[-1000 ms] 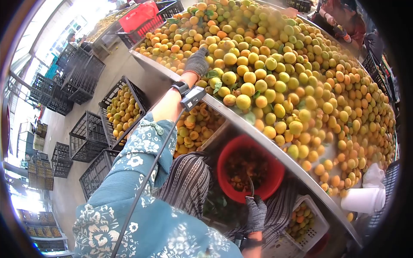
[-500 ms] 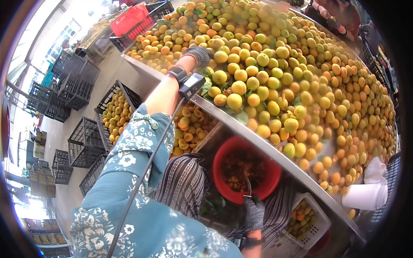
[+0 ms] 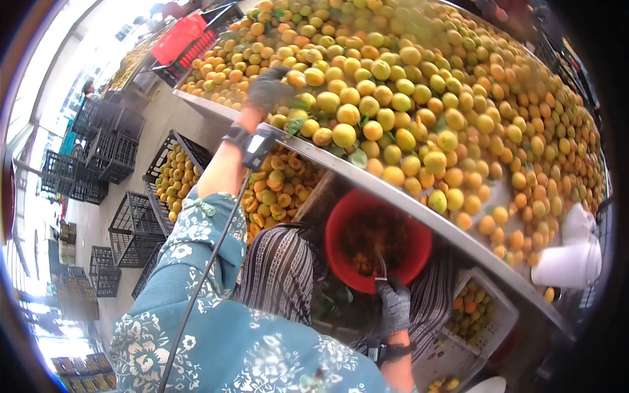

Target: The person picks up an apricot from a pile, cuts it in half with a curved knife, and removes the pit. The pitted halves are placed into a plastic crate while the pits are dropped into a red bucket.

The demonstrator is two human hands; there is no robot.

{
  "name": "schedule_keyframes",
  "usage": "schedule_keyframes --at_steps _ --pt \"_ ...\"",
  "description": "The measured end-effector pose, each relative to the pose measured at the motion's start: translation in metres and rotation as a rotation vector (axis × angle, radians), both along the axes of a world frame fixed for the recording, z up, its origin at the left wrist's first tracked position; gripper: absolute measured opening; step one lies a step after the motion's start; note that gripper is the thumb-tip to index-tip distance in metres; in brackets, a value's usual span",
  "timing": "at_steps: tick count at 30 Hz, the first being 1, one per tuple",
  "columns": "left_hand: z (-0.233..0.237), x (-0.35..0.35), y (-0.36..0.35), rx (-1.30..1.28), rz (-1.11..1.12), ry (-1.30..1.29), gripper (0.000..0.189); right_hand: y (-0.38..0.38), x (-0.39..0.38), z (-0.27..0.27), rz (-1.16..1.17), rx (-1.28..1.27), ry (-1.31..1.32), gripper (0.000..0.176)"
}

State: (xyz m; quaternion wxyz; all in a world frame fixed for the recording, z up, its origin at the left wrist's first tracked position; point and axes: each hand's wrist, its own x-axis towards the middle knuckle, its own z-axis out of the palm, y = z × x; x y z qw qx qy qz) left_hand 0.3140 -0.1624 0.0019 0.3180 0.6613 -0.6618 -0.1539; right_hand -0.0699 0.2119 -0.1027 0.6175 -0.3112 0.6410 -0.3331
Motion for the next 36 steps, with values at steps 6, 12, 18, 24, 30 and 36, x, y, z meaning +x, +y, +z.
schedule_keyframes --at_steps 6,12,18,24,30,36 --pt "0.011 -0.020 0.057 0.253 -0.517 1.272 0.031 -0.011 0.015 -0.024 -0.028 0.025 -0.096 0.021" --pt "0.023 -0.130 0.123 -0.664 -0.620 -0.768 0.034 -0.019 0.026 -0.029 0.037 -0.040 -0.038 0.027" --pt "0.013 -0.241 0.193 0.790 -0.874 0.983 0.055 -0.028 0.031 -0.052 0.109 -0.123 0.019 0.030" --pt "0.026 -0.327 0.258 0.975 -1.051 0.771 0.049 -0.025 0.027 -0.041 0.132 -0.058 -0.108 0.035" --pt "0.001 -0.374 0.276 1.176 -1.024 0.803 0.046 -0.030 0.027 -0.065 0.460 -0.361 0.493 0.032" --pt "-0.004 -0.418 0.293 1.207 -1.019 0.832 0.035 -0.029 0.040 -0.065 0.572 -0.565 0.582 0.027"
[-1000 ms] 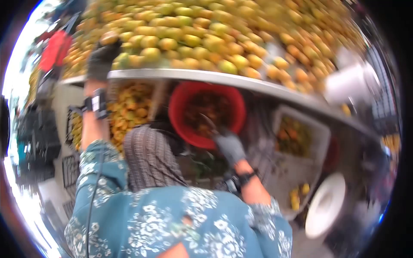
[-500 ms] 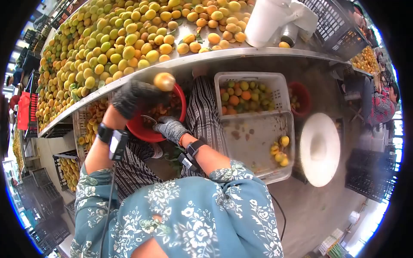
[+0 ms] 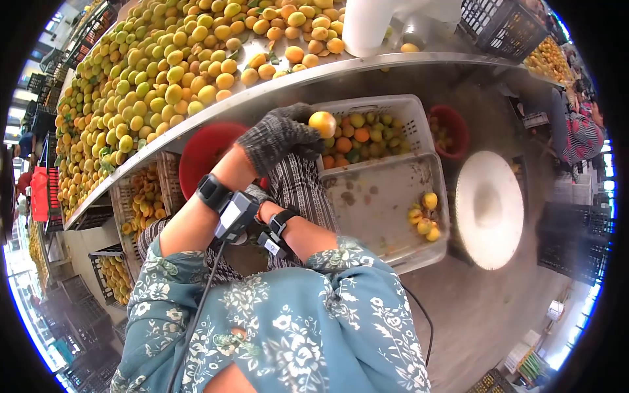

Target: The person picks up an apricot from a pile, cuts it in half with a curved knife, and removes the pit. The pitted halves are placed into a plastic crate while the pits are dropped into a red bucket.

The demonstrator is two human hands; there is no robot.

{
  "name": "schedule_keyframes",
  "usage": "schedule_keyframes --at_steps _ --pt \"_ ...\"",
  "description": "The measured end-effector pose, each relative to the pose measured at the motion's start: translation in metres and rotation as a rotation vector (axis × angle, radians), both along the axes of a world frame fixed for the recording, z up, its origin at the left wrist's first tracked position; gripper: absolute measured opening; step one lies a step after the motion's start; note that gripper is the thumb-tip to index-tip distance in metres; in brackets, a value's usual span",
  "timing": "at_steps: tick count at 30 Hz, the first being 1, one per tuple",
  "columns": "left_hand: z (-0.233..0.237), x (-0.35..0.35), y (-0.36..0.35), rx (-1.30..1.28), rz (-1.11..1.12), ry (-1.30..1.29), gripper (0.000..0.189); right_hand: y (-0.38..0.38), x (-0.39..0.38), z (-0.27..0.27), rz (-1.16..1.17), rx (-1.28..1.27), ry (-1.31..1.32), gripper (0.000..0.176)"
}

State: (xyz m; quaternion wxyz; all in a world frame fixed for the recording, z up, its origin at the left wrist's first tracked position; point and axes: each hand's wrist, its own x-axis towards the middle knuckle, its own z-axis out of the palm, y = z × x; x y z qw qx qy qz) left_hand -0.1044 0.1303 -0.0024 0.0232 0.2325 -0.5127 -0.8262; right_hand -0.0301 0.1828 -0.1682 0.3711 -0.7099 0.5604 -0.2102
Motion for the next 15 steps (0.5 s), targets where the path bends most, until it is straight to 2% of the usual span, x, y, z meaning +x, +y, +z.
schedule_keyframes --at_steps 3,6,10,11,12,13,15 --pt "0.011 -0.011 0.004 0.040 -0.007 -0.029 0.033 -0.001 -0.008 0.005 -0.098 0.105 -0.215 0.026" --pt "0.001 -0.002 -0.003 0.051 -0.016 0.029 0.034 -0.006 -0.009 0.012 -0.202 0.202 -0.426 0.025" --pt "-0.003 0.011 -0.004 -0.021 0.014 -0.134 0.037 0.005 -0.012 0.019 -0.341 0.326 -0.701 0.023" --pt "-0.010 0.014 -0.007 -0.083 -0.008 -0.159 0.040 -0.006 -0.010 0.022 -0.378 0.354 -0.771 0.023" --pt "-0.015 0.016 -0.008 -0.083 -0.016 -0.153 0.040 0.033 -0.024 0.023 -0.417 0.380 -0.840 0.022" --pt "-0.021 0.018 -0.007 -0.060 -0.003 -0.137 0.040 0.006 -0.014 0.026 -0.457 0.407 -0.912 0.022" --pt "-0.034 0.025 -0.011 -0.020 0.021 -0.079 0.042 0.004 -0.020 0.032 -0.533 0.457 -1.055 0.021"
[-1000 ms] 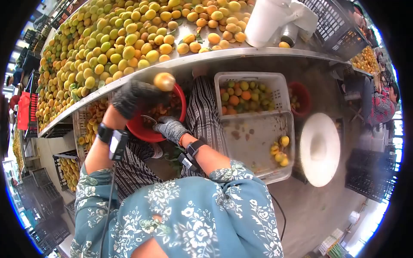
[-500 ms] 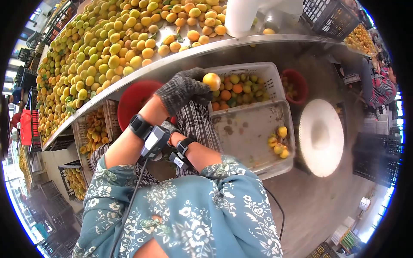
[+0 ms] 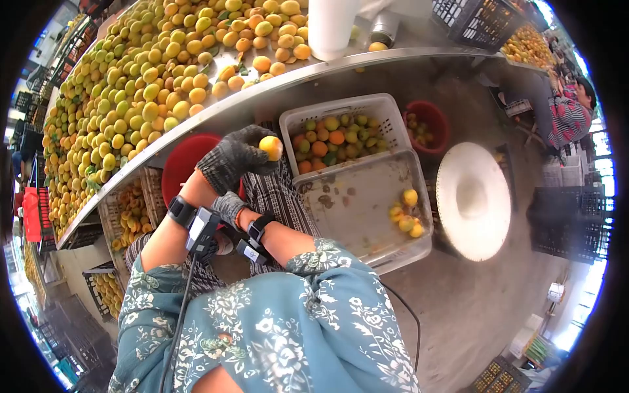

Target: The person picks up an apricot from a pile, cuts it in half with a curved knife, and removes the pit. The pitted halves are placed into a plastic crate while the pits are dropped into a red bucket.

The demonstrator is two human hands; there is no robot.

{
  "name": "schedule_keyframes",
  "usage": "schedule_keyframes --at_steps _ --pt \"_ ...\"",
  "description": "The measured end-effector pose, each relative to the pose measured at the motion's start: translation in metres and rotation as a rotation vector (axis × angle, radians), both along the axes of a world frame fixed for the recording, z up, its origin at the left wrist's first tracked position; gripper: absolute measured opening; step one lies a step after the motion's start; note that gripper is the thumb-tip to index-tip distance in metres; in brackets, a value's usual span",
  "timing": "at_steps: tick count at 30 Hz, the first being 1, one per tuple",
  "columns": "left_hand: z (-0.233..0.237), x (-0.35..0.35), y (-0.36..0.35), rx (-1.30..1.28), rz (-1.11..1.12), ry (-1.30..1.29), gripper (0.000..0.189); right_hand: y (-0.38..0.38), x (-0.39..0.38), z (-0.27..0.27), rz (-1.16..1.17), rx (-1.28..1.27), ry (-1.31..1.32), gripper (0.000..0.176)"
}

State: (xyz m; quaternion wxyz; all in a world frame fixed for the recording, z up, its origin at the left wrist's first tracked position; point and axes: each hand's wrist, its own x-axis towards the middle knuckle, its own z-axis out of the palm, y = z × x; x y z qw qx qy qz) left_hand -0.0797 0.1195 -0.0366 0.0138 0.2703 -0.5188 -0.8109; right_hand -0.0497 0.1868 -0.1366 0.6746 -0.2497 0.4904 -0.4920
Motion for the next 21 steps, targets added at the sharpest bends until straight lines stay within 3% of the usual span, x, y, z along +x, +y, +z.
schedule_keyframes --at_steps 3,5,6,7,9,11,13,15,16,19,20,21 --pt "0.001 0.010 -0.008 0.049 0.049 0.091 0.044 0.029 -0.020 0.009 -0.111 0.070 -0.212 0.020" --pt "0.029 0.016 -0.006 -0.096 0.105 0.064 0.043 0.027 -0.024 0.015 -0.178 0.117 -0.355 0.020" --pt "0.033 0.021 -0.011 -0.069 0.107 0.103 0.042 0.028 -0.025 0.035 -0.339 0.159 -0.438 0.018" --pt "0.039 0.027 -0.016 -0.041 0.110 0.142 0.041 0.033 -0.031 0.041 -0.339 0.158 -0.437 0.018" --pt "0.052 0.035 -0.015 -0.035 0.158 0.132 0.038 0.047 -0.048 0.051 -0.380 -0.052 -0.616 0.017" --pt "0.060 0.039 -0.012 -0.223 0.182 0.091 0.035 0.057 -0.066 0.067 -0.457 -0.055 -0.631 0.022" --pt "0.060 0.038 -0.006 -0.201 0.203 0.088 0.043 0.062 -0.081 0.081 -0.545 -0.056 -0.649 0.027" --pt "0.051 0.033 0.003 -0.338 0.135 0.086 0.046 0.067 -0.095 0.091 -0.581 -0.151 -0.609 0.031" --pt "0.042 0.029 0.006 -0.496 0.107 0.078 0.048 0.074 -0.101 0.094 -0.542 -0.170 -0.559 0.029" --pt "0.020 0.019 0.016 -0.523 0.088 0.046 0.048 0.078 -0.107 0.087 -0.546 -0.075 -0.443 0.024" --pt "0.009 0.017 0.016 -0.747 0.035 0.076 0.051 0.080 -0.108 0.085 -0.594 -0.038 -0.489 0.019" --pt "0.009 0.015 0.019 -0.742 0.032 0.075 0.051 0.082 -0.110 0.087 -0.598 -0.034 -0.489 0.019"
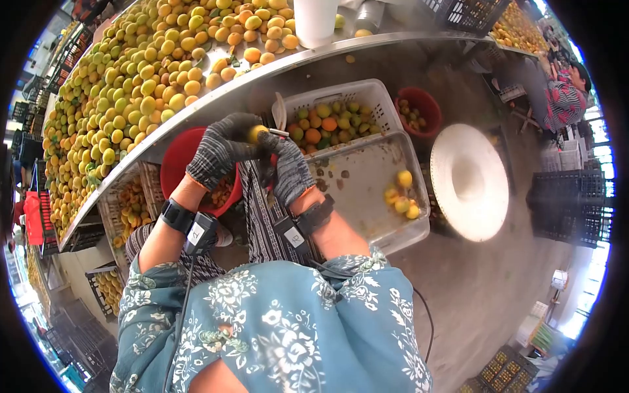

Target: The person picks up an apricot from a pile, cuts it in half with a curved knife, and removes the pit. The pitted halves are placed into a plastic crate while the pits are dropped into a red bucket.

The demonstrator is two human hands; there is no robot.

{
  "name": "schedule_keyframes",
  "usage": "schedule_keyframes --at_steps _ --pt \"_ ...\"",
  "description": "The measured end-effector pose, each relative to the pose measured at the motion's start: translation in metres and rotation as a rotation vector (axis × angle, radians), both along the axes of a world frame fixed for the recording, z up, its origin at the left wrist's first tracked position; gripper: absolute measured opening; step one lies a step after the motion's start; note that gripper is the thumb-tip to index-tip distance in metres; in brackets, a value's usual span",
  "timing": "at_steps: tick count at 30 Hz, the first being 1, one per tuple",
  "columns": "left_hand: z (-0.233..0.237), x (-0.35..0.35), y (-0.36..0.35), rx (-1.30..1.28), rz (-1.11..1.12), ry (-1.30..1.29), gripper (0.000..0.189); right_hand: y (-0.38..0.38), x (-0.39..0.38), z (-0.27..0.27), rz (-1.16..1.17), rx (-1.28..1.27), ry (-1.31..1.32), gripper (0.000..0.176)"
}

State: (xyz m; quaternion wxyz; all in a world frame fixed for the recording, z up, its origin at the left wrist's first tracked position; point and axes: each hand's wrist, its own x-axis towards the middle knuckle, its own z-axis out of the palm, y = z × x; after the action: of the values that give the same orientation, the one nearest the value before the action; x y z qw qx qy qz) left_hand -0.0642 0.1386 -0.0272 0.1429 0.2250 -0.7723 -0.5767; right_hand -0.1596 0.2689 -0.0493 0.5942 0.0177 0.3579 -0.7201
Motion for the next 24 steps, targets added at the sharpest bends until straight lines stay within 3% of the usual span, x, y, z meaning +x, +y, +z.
schedule_keyframes --at_steps 4,7,12,14,16,18,20,22,24 --pt "0.012 -0.004 0.011 0.157 -0.004 0.046 0.052 0.017 -0.028 -0.017 -0.087 0.057 -0.075 0.019" --pt "0.015 0.013 -0.008 0.431 0.050 -0.009 0.035 0.040 -0.063 -0.033 -0.215 0.122 0.084 0.022" --pt "0.025 0.047 -0.017 0.453 0.206 -0.100 0.029 0.087 -0.167 -0.063 -0.453 0.303 0.312 0.033" --pt "0.020 0.059 -0.024 0.579 0.282 -0.047 0.027 0.108 -0.218 -0.069 -0.591 0.359 0.250 0.033" --pt "0.021 0.062 -0.021 0.521 0.272 -0.040 0.026 0.121 -0.247 -0.074 -0.618 0.492 0.258 0.040" --pt "0.020 0.062 -0.019 0.552 0.276 -0.035 0.026 0.119 -0.241 -0.085 -0.669 0.533 0.302 0.031" --pt "0.017 0.059 -0.014 0.584 0.264 -0.040 0.027 0.118 -0.234 -0.115 -0.433 0.727 0.406 0.021" --pt "0.018 0.054 -0.010 0.596 0.258 -0.042 0.027 0.108 -0.166 -0.073 -0.249 0.746 0.662 0.034" --pt "0.024 0.045 0.003 0.571 0.207 -0.089 0.028 0.108 -0.121 -0.076 -0.235 0.434 0.538 0.025"
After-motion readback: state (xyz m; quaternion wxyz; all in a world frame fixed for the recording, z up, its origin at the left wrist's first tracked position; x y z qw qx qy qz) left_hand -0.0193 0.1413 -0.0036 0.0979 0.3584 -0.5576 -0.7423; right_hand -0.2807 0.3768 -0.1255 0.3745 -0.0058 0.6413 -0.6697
